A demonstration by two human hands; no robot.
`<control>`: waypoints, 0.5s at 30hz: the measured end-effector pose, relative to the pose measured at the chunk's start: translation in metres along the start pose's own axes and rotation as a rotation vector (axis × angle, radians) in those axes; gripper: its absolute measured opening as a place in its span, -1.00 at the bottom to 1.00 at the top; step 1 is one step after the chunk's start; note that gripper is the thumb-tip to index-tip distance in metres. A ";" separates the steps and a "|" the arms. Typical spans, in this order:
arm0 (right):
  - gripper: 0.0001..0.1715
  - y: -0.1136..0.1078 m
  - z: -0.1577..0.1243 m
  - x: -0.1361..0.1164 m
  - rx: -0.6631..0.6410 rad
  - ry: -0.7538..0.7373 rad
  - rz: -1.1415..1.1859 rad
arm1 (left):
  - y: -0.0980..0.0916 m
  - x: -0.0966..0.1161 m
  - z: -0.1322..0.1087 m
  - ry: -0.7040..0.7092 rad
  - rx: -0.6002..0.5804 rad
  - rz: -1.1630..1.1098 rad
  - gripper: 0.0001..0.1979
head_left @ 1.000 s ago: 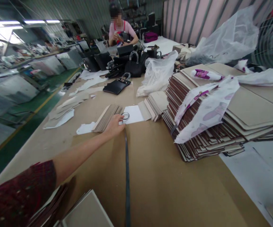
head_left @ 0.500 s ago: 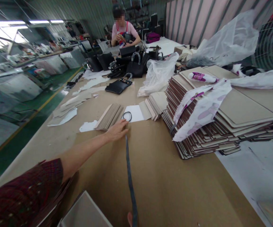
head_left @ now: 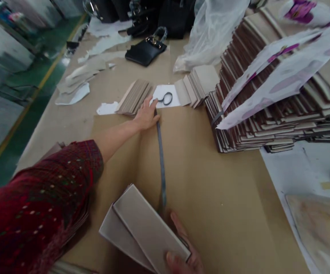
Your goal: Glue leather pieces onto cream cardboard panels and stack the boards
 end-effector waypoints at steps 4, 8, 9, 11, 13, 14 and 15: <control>-0.02 -0.026 -0.013 -0.016 0.097 -0.098 0.088 | -0.030 0.015 -0.051 0.001 0.104 -0.164 -0.20; -0.38 -0.044 -0.019 -0.069 0.152 -0.291 -0.088 | -0.030 0.048 -0.141 -0.030 -0.338 -0.708 -0.41; -0.43 -0.045 -0.017 -0.087 0.150 -0.360 -0.141 | -0.029 0.058 -0.166 -0.040 -0.467 -0.870 -0.36; -0.48 -0.039 -0.008 -0.122 0.120 -0.501 -0.252 | -0.033 0.071 -0.203 -0.060 -0.528 -1.068 -0.31; -0.50 -0.024 0.008 -0.151 0.058 -0.602 -0.368 | -0.038 0.070 -0.225 -0.118 -0.412 -1.134 -0.29; -0.52 -0.014 0.017 -0.163 0.028 -0.642 -0.418 | -0.040 0.063 -0.231 -0.187 -0.315 -1.121 -0.25; -0.55 -0.003 0.028 -0.173 -0.001 -0.671 -0.463 | -0.041 0.054 -0.236 -0.261 -0.219 -1.101 -0.20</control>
Point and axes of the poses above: each hand's wrist, its own z-axis towards the middle knuckle, its own y-axis out of the palm, x = y × z, the point moved 6 cm from there along z, towards the middle knuckle, and after that the axes turned 12 degrees about z, right-handed, at the moved point
